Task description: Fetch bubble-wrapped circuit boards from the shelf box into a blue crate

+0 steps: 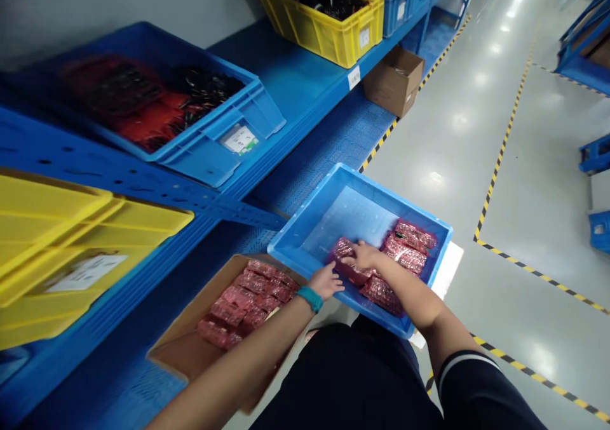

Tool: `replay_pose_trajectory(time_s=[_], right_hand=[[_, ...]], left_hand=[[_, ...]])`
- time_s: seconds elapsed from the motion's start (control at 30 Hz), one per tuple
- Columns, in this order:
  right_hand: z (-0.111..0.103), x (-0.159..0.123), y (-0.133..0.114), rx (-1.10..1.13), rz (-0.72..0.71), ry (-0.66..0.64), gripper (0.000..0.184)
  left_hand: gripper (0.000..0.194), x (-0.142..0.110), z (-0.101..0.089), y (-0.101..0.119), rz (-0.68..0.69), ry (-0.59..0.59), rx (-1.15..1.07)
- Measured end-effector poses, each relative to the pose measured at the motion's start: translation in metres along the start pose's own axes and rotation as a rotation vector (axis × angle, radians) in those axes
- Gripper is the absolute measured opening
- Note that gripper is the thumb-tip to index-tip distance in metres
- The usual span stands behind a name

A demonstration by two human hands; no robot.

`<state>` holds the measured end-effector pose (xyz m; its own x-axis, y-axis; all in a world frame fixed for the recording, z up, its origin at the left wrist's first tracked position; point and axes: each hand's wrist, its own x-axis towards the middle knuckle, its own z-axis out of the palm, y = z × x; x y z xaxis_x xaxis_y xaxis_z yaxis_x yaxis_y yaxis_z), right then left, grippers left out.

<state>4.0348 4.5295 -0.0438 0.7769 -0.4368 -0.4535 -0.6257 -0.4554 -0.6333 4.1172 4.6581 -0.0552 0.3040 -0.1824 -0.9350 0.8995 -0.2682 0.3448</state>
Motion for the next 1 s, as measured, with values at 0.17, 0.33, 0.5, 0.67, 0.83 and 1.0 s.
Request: replay_pose_trajectory(time_s=[0.17, 0.33, 0.5, 0.67, 0.83, 1.0], right_hand=[[0.04, 0.012, 0.001, -0.104, 0.023, -0.037, 0.07], [0.073, -0.01, 0.0, -0.194, -0.014, -0.034, 0.052], [0.087, -0.022, 0.008, -0.219, -0.039, -0.125, 0.051], [0.084, -0.018, 0.009, -0.204, -0.039, -0.199, 0.04], [0.09, -0.017, -0.023, -0.2, -0.022, 0.078, 0.035], [0.168, -0.015, -0.087, 0.011, -0.263, 0.63, 0.032]], left_hand=[[0.017, -0.046, -0.101, 0.031, 0.167, 0.087, -0.243], [0.012, -0.071, -0.243, 0.013, 0.176, 0.365, -0.435], [0.013, -0.075, -0.333, -0.065, 0.024, 0.465, -0.463], [0.009, -0.074, -0.385, -0.129, -0.074, 0.34, -0.322], [0.036, -0.052, -0.464, -0.142, -0.076, 0.247, -0.091], [0.021, 0.014, -0.548, -0.131, -0.039, 0.341, 0.193]])
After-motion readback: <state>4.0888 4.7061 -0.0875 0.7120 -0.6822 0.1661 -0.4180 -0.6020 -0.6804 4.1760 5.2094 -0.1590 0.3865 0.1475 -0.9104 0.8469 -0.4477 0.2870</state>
